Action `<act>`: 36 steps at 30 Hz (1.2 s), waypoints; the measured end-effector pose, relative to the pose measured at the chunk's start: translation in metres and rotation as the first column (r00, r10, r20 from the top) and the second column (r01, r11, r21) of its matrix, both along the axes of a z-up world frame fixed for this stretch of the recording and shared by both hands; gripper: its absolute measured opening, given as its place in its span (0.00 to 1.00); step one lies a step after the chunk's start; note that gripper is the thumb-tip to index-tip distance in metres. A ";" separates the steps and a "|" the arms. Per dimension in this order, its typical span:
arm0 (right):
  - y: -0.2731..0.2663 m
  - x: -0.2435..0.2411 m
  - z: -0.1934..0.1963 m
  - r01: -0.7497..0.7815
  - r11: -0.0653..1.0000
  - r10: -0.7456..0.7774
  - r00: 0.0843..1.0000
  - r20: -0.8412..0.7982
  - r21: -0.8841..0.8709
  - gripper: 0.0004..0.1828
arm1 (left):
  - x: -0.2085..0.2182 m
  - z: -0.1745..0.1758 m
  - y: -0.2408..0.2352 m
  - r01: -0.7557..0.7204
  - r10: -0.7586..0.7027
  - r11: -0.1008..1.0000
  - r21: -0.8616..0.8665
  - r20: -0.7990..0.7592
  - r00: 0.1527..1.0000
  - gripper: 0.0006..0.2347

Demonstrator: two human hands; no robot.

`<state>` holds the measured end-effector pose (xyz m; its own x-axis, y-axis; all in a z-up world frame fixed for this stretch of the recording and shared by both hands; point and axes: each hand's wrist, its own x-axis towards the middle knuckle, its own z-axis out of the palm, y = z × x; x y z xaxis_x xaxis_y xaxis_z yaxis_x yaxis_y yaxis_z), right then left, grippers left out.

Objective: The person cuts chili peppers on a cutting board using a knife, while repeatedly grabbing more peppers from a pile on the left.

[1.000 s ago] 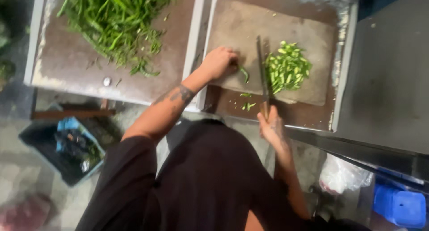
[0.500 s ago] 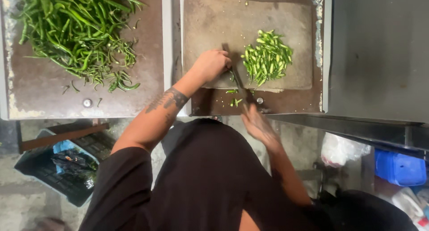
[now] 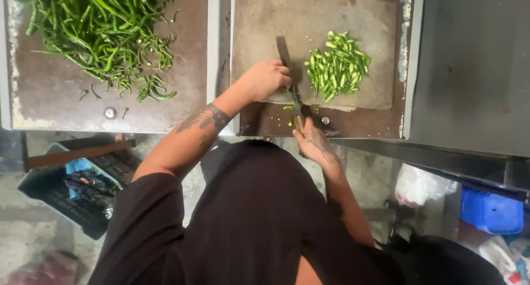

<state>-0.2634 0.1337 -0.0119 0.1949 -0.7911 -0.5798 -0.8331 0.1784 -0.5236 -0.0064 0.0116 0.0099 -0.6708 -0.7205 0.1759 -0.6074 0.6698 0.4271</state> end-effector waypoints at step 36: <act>-0.025 -0.021 0.073 -0.044 0.978 0.058 0.996 -0.062 0.204 0.18 | 0.006 -0.014 0.005 -0.100 0.097 0.995 -0.015 -0.127 0.987 0.04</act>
<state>-0.2848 0.1085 0.0611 0.1870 -0.6457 -0.7403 -0.8761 0.2312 -0.4231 -0.0002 0.0161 -0.0038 -0.5683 -0.7772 0.2703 -0.6134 0.6191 0.4904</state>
